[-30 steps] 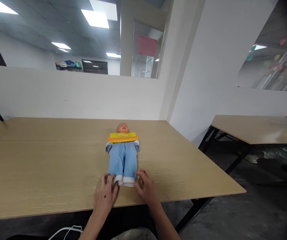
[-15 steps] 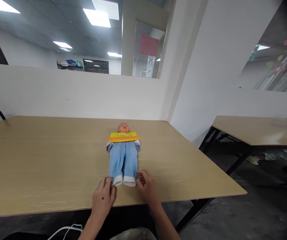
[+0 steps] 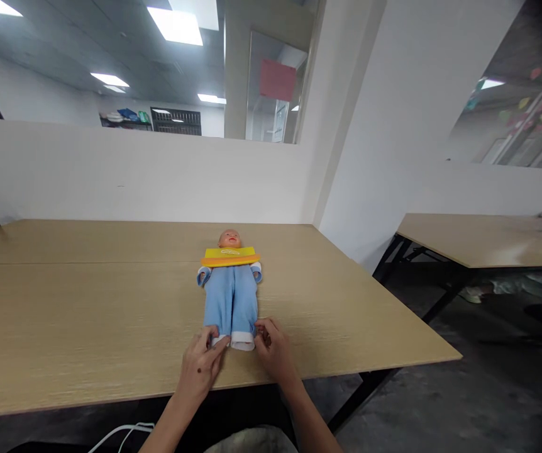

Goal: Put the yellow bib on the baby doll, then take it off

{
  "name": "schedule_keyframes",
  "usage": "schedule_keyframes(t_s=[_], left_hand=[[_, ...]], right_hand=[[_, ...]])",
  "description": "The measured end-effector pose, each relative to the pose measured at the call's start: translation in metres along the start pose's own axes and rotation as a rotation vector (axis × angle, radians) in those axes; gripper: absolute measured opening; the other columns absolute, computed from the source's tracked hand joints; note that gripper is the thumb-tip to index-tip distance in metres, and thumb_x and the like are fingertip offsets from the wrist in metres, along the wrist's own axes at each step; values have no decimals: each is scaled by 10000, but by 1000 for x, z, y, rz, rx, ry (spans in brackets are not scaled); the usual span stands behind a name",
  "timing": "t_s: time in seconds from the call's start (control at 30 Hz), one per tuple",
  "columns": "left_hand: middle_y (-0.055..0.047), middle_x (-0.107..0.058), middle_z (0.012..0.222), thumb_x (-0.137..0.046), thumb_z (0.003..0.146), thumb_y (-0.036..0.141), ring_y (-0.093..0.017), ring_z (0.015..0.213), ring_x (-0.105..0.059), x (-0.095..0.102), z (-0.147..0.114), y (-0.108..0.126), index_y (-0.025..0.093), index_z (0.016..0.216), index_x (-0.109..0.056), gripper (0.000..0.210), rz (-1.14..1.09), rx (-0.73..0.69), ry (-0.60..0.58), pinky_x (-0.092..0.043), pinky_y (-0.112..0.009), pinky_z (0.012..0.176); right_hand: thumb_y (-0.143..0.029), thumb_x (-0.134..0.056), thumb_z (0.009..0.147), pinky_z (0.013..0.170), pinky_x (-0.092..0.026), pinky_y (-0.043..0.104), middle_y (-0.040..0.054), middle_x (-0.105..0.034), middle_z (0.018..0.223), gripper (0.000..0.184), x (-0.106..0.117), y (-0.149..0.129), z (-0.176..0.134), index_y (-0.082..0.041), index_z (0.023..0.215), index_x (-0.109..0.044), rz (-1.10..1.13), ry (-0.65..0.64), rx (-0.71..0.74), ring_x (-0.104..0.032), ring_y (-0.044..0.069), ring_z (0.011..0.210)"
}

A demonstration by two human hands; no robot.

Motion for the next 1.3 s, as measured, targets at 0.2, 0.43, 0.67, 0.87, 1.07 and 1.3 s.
schedule_keyframes(t_s=[0.2, 0.43, 0.67, 0.87, 1.07, 1.3], left_hand=[[-96, -594, 1035, -447, 906, 145, -183, 879, -600, 2, -7, -13, 202, 1092, -611, 255, 10, 127, -51, -484, -277, 741], [-58, -668, 828, -451, 900, 273, -236, 767, -648, -2, -13, -25, 185, 1006, -533, 160, 223, 396, -316, -446, -322, 643], [-44, -691, 865, -426, 889, 288, -231, 785, -658, -4, -16, -33, 224, 984, -504, 139, 172, 564, -440, -378, -301, 621], [3, -640, 814, -493, 771, 240, -196, 751, -617, -2, -14, -47, 238, 1002, -482, 230, -83, 644, -469, -412, -306, 675], [-52, -632, 1006, -472, 730, 193, -165, 834, -611, -19, -3, -95, 200, 1184, -485, 454, -540, 676, -221, -496, -324, 812], [-122, -593, 1311, -476, 710, 179, -228, 1165, -580, -71, 34, -136, 158, 1335, -472, 625, -686, 681, -159, -425, -413, 1032]], right_hand=[[-78, -460, 743, 638, -427, 244, 41, -600, 849, 262, -2, 5, 0, -163, 930, -622, -6, -6, -35, -552, 135, 693], [-92, -447, 738, 666, -442, 258, 49, -609, 844, 253, -2, 6, 1, -163, 908, -619, -5, -5, -81, -569, 151, 722], [-163, -455, 742, 670, -447, 280, 48, -627, 779, 197, -3, 17, 3, -159, 871, -604, 38, -39, -240, -582, 173, 704], [-210, -465, 739, 655, -452, 284, 42, -649, 750, 180, -5, 35, 10, -166, 837, -608, 142, -50, -371, -598, 177, 677], [-206, -463, 760, 671, -466, 285, 46, -672, 771, 202, -8, 52, 29, -172, 864, -633, 82, -101, -348, -610, 172, 687], [-124, -483, 722, 752, -502, 291, 78, -655, 1167, 544, -22, 76, 68, -187, 1259, -542, 29, -134, -295, -616, 138, 701]])
Point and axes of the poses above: each hand's wrist, its own z-axis towards the middle knuckle, its own x-axis out of the back of the hand, y = z × x, the point moved 4 cm from there along z, towards the middle knuckle
